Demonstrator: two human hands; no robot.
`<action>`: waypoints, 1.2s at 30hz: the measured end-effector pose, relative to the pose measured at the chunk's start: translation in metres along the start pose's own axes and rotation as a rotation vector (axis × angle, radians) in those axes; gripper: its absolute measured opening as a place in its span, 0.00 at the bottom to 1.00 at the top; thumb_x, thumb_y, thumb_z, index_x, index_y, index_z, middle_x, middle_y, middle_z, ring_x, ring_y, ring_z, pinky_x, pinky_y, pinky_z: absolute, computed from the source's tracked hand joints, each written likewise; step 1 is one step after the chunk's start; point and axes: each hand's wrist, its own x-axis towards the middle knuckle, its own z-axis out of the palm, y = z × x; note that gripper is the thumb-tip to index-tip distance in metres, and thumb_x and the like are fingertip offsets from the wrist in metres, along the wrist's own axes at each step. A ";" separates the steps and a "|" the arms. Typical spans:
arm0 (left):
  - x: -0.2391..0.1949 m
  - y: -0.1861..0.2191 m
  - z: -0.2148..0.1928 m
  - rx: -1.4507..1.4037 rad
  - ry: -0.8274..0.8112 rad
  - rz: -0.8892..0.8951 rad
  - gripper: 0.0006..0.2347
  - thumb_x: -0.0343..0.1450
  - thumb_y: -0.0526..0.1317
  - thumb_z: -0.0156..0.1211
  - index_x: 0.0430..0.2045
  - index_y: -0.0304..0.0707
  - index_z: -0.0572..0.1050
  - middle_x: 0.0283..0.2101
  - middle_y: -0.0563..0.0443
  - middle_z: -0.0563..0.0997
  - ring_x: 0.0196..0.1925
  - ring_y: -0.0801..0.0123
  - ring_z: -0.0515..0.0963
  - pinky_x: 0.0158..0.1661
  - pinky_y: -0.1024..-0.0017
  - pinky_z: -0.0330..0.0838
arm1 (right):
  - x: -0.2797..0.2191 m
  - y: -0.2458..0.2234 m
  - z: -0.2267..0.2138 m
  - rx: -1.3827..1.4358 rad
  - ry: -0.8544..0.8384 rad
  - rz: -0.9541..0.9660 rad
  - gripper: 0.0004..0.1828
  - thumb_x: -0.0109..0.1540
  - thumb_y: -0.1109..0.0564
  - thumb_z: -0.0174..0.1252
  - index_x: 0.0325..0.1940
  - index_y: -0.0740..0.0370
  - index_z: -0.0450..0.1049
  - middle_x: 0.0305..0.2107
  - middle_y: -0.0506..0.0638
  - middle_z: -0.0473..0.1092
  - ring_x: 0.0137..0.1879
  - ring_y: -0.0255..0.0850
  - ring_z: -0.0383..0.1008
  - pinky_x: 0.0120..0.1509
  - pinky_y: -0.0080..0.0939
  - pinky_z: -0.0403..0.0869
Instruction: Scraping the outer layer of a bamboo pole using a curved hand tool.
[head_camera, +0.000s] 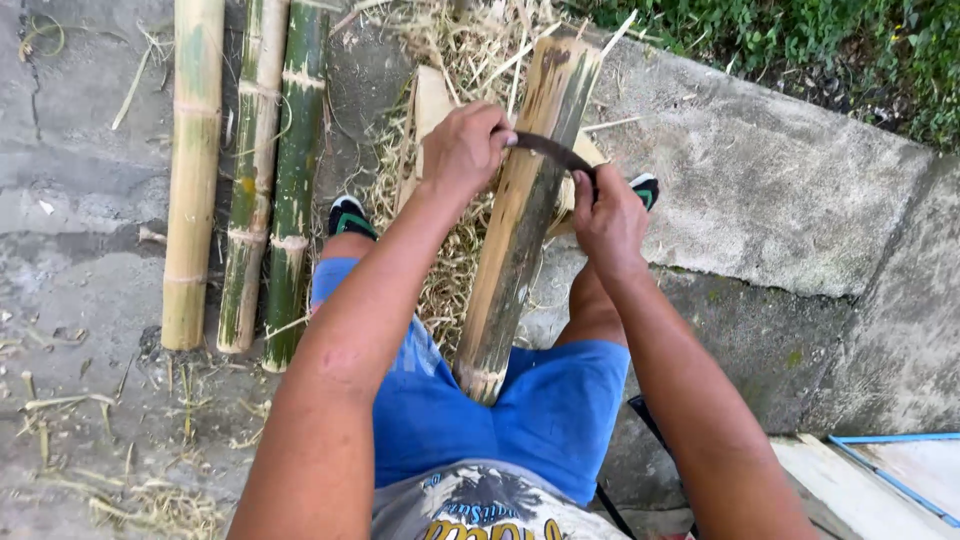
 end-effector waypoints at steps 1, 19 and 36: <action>-0.017 0.003 -0.004 0.019 -0.013 -0.016 0.08 0.72 0.45 0.61 0.26 0.44 0.76 0.31 0.57 0.75 0.31 0.69 0.74 0.30 0.69 0.69 | -0.015 -0.003 -0.001 0.010 0.054 -0.071 0.17 0.71 0.49 0.57 0.35 0.62 0.65 0.28 0.60 0.71 0.33 0.61 0.72 0.36 0.58 0.67; -0.288 -0.010 0.002 0.065 -0.207 -0.185 0.07 0.76 0.40 0.58 0.28 0.39 0.76 0.29 0.50 0.76 0.30 0.60 0.78 0.29 0.60 0.72 | -0.262 -0.041 0.004 0.114 -0.234 0.110 0.18 0.68 0.47 0.57 0.32 0.61 0.66 0.25 0.59 0.69 0.33 0.61 0.71 0.36 0.60 0.67; -0.132 -0.002 0.012 -0.047 0.001 -0.163 0.05 0.74 0.41 0.58 0.29 0.42 0.76 0.32 0.54 0.74 0.29 0.68 0.73 0.26 0.71 0.68 | -0.096 -0.024 -0.010 0.000 -0.138 0.021 0.15 0.68 0.46 0.58 0.36 0.59 0.73 0.25 0.60 0.74 0.33 0.61 0.75 0.43 0.61 0.68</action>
